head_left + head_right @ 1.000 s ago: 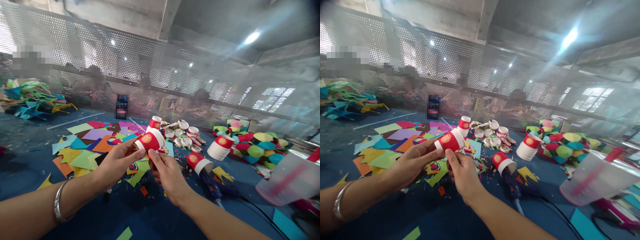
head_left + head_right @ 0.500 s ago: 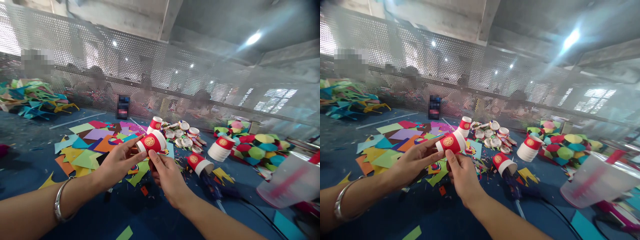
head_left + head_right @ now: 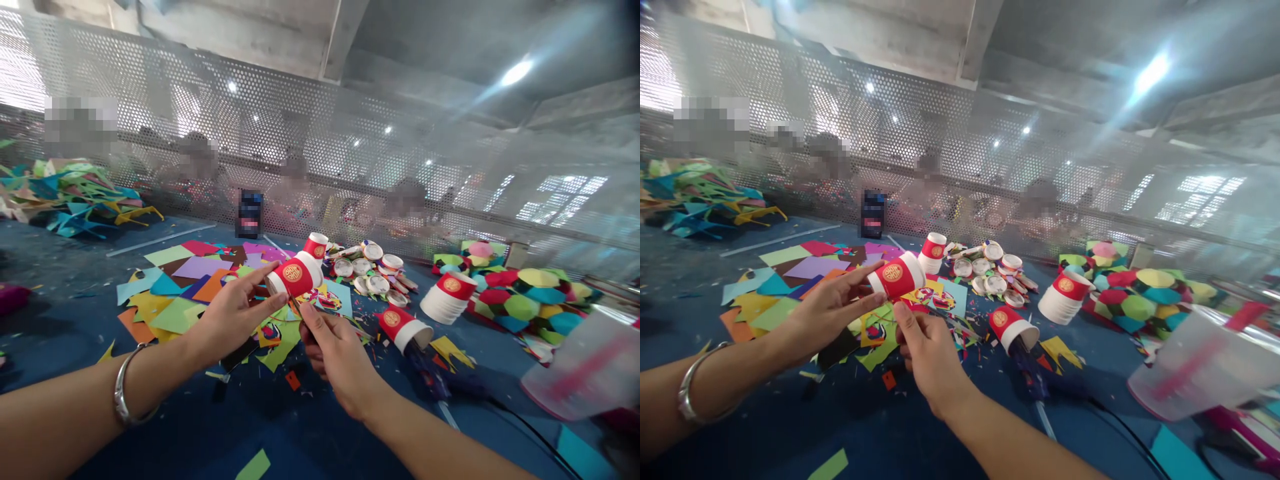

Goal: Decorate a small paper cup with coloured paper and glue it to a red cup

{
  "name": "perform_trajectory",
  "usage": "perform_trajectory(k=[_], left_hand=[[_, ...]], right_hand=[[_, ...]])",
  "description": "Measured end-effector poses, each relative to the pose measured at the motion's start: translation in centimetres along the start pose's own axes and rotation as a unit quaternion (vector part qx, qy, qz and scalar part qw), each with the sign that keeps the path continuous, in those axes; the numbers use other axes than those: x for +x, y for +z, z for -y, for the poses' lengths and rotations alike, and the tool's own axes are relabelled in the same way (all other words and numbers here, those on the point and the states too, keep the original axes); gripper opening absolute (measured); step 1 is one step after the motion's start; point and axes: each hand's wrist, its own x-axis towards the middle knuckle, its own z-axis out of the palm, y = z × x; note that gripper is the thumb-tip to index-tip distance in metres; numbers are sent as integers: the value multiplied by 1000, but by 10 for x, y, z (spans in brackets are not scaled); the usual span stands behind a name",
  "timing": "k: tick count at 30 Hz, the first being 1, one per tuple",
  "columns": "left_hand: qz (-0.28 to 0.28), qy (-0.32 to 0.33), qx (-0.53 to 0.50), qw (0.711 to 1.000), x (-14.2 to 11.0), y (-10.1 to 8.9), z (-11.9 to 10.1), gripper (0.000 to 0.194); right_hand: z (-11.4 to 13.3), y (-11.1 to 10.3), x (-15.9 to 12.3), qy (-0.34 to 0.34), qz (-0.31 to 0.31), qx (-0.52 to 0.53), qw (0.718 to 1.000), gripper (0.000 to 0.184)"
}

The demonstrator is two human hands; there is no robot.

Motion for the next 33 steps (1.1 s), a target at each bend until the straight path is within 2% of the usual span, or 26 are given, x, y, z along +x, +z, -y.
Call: perform_trajectory(k=[3, 7, 13, 22, 27, 33], left_hand=[[25, 13, 77, 997, -3, 7, 1, 64], [58, 7, 120, 991, -11, 17, 5, 56], [16, 56, 194, 979, -13, 19, 6, 52], [22, 72, 287, 955, -15, 23, -5, 44], [45, 23, 265, 963, -15, 23, -6, 50], [58, -30, 171, 983, -14, 17, -1, 75]], right_hand=[[-2, 0, 1, 10, 0, 17, 1000, 57], [-2, 0, 2, 20, -20, 16, 999, 59], [-5, 1, 2, 29, -29, 17, 999, 61], [-6, 4, -1, 27, -43, 28, 998, 59], [-6, 5, 0, 29, -52, 32, 998, 60], [2, 5, 0, 22, -54, 30, 998, 61]])
